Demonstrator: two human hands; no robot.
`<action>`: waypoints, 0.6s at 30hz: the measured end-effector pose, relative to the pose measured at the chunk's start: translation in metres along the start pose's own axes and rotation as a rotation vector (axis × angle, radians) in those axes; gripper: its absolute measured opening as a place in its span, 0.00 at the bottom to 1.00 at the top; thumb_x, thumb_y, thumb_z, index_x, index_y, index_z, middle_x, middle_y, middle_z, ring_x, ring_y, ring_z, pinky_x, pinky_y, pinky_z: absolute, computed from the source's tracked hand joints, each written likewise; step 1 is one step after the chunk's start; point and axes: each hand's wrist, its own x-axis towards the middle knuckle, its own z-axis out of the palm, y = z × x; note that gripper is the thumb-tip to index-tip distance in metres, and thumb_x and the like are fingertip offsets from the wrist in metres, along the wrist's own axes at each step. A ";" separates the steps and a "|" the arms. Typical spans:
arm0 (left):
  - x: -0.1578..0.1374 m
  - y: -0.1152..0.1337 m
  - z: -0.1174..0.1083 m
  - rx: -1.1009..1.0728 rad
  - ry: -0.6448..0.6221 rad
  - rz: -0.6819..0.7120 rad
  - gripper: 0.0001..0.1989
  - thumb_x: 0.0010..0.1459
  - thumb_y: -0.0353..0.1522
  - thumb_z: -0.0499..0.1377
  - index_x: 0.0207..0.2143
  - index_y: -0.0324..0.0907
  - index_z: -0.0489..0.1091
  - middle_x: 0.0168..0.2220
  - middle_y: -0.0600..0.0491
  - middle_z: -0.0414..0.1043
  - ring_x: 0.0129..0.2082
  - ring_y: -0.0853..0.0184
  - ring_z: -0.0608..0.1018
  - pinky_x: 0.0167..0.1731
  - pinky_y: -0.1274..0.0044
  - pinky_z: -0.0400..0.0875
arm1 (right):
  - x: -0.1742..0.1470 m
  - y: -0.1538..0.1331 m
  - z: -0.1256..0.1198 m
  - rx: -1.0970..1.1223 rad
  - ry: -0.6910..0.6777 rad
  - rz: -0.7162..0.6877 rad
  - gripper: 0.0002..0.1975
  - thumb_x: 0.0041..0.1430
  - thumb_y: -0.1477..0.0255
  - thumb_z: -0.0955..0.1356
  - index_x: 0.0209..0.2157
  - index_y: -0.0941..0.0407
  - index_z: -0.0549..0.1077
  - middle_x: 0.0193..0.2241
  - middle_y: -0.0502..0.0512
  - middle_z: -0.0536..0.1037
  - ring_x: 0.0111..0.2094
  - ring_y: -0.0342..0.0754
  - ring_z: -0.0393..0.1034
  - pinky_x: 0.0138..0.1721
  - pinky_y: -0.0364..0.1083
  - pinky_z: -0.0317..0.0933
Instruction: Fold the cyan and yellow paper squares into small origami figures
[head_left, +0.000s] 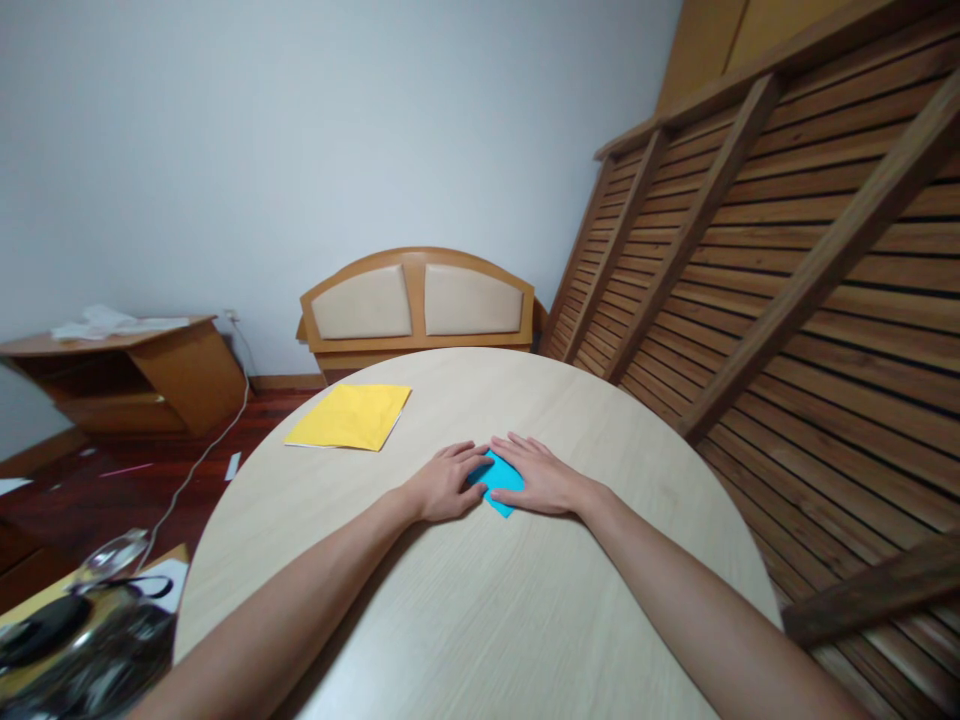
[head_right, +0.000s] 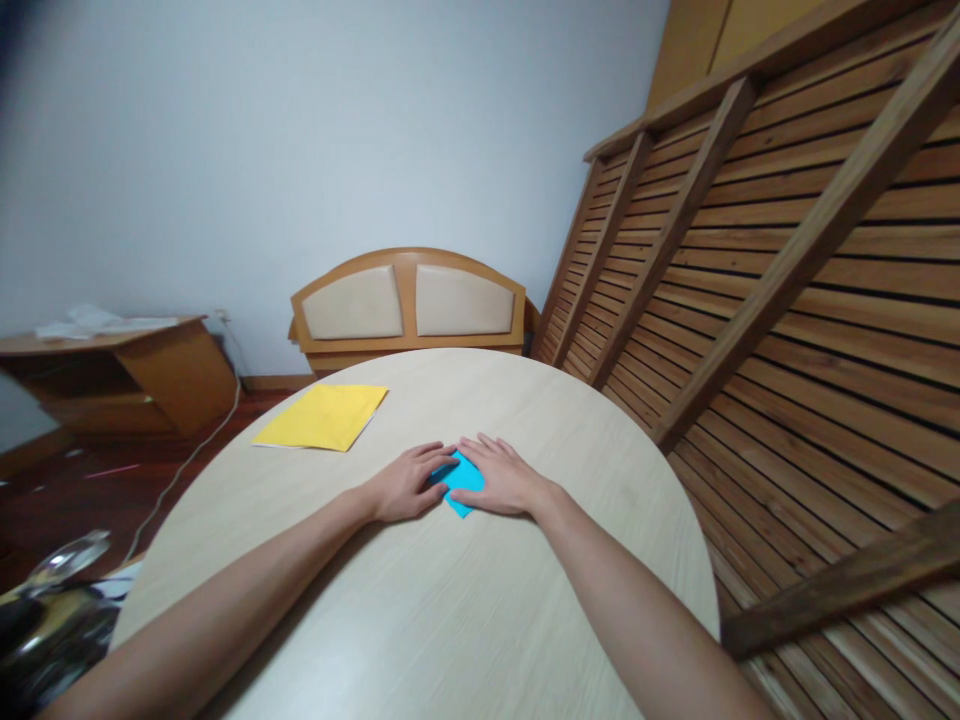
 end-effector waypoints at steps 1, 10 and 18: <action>0.000 0.000 0.000 0.006 -0.014 -0.022 0.25 0.63 0.38 0.54 0.60 0.40 0.63 0.65 0.45 0.60 0.65 0.53 0.62 0.64 0.60 0.57 | 0.000 0.000 0.000 0.001 -0.003 0.001 0.45 0.57 0.43 0.64 0.68 0.55 0.55 0.68 0.61 0.54 0.69 0.64 0.42 0.67 0.62 0.38; 0.000 0.006 -0.008 0.162 -0.070 -0.130 0.26 0.65 0.44 0.51 0.62 0.45 0.62 0.65 0.48 0.59 0.67 0.49 0.57 0.64 0.54 0.49 | -0.004 0.015 -0.010 0.008 0.029 -0.057 0.37 0.59 0.52 0.67 0.65 0.55 0.61 0.65 0.57 0.62 0.68 0.62 0.46 0.66 0.59 0.45; -0.005 -0.001 -0.003 0.176 -0.049 -0.216 0.26 0.67 0.44 0.47 0.63 0.44 0.61 0.66 0.46 0.58 0.66 0.50 0.59 0.63 0.55 0.52 | -0.008 0.007 -0.023 -0.047 0.059 -0.164 0.22 0.63 0.61 0.66 0.56 0.54 0.73 0.59 0.58 0.70 0.63 0.62 0.58 0.62 0.59 0.53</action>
